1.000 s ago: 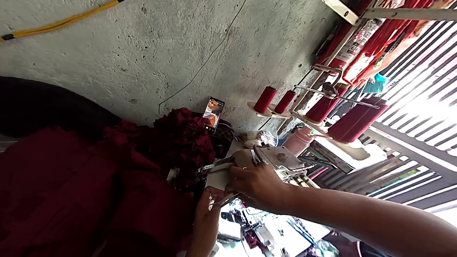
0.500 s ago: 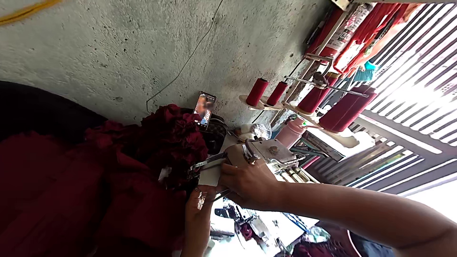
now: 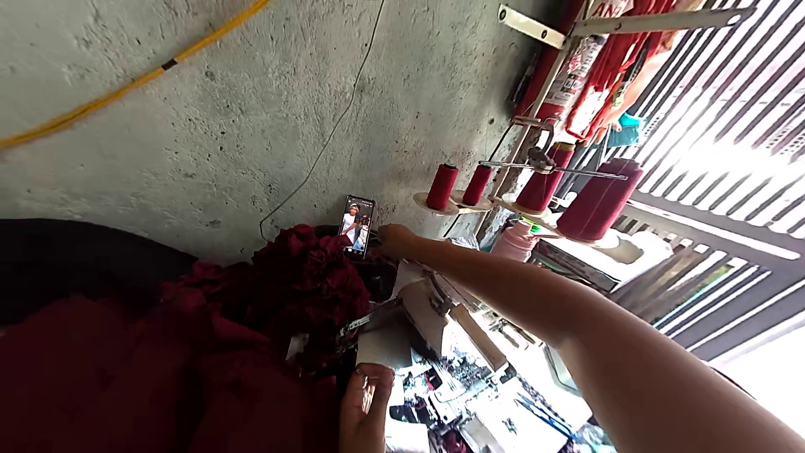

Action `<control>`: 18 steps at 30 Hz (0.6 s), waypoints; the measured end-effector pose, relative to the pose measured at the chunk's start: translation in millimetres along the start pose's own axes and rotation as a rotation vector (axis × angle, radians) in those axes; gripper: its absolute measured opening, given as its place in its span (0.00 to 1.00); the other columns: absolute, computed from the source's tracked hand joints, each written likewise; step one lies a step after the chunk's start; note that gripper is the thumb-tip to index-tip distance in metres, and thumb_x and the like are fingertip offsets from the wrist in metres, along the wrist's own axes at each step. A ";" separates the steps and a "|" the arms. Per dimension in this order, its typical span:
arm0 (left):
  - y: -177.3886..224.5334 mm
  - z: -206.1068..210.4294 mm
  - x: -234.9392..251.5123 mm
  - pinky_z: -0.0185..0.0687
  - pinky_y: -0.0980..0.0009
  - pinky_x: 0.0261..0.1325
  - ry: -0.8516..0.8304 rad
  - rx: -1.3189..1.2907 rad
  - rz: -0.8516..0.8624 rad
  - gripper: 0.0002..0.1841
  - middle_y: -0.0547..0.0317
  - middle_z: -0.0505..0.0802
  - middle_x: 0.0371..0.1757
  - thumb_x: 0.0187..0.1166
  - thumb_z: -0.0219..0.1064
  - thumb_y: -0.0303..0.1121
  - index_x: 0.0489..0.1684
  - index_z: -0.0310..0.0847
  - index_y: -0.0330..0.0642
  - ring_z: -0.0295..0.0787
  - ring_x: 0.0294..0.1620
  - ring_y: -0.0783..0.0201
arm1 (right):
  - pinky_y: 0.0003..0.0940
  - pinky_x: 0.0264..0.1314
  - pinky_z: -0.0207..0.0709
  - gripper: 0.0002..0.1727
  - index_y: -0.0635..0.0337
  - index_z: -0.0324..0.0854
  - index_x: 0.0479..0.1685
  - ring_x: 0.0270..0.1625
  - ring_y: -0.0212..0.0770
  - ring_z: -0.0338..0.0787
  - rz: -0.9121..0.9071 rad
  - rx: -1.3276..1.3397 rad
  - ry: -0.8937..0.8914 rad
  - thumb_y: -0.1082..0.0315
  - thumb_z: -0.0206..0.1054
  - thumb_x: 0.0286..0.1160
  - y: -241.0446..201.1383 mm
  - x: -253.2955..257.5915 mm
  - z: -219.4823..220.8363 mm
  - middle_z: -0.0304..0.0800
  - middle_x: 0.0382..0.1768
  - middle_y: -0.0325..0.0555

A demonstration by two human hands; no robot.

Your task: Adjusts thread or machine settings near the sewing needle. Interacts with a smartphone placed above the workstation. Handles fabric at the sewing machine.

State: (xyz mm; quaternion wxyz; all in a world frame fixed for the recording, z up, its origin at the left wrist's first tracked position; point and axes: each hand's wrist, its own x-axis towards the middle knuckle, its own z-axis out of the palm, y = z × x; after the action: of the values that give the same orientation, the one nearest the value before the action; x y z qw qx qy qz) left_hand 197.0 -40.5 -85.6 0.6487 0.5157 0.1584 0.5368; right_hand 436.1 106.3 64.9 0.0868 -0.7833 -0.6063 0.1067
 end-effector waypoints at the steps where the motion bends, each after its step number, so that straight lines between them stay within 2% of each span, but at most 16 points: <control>1: 0.5 0.1 0.2 0.83 0.77 0.60 -0.003 0.000 -0.006 0.09 0.75 0.91 0.39 0.81 0.56 0.21 0.42 0.81 0.46 0.88 0.47 0.80 | 0.66 0.64 0.74 0.28 0.76 0.81 0.54 0.59 0.66 0.85 0.001 0.003 -0.011 0.55 0.76 0.76 1.0 7.3 2.4 0.85 0.53 0.70; 7: 4.5 0.0 0.4 0.82 0.78 0.61 -0.032 0.016 -0.047 0.10 0.75 0.89 0.39 0.80 0.55 0.19 0.42 0.79 0.43 0.86 0.47 0.81 | 0.66 0.70 0.71 0.33 0.75 0.77 0.66 0.66 0.66 0.83 0.010 -0.022 -0.042 0.55 0.78 0.72 0.6 29.9 8.2 0.84 0.60 0.70; 15: 4.8 -2.1 0.8 0.81 0.78 0.62 -0.063 0.040 -0.051 0.08 0.74 0.89 0.40 0.81 0.56 0.20 0.42 0.80 0.42 0.86 0.49 0.81 | 0.66 0.66 0.76 0.40 0.75 0.70 0.71 0.64 0.67 0.85 0.081 0.039 0.084 0.52 0.80 0.70 2.2 40.8 20.3 0.84 0.59 0.71; 18: 5.6 -2.1 0.9 0.81 0.78 0.62 -0.069 0.049 -0.054 0.07 0.73 0.89 0.40 0.81 0.56 0.20 0.43 0.79 0.40 0.86 0.49 0.81 | 0.65 0.65 0.76 0.38 0.74 0.69 0.70 0.63 0.66 0.86 0.081 0.029 0.093 0.53 0.78 0.73 3.8 41.8 19.1 0.84 0.59 0.70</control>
State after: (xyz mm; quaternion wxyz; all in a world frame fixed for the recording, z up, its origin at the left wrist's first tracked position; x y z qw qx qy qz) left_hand 192.8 -39.2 -81.5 0.6552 0.5452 0.1627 0.4970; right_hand 444.5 146.0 42.9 0.1220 -0.8099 -0.5678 0.0823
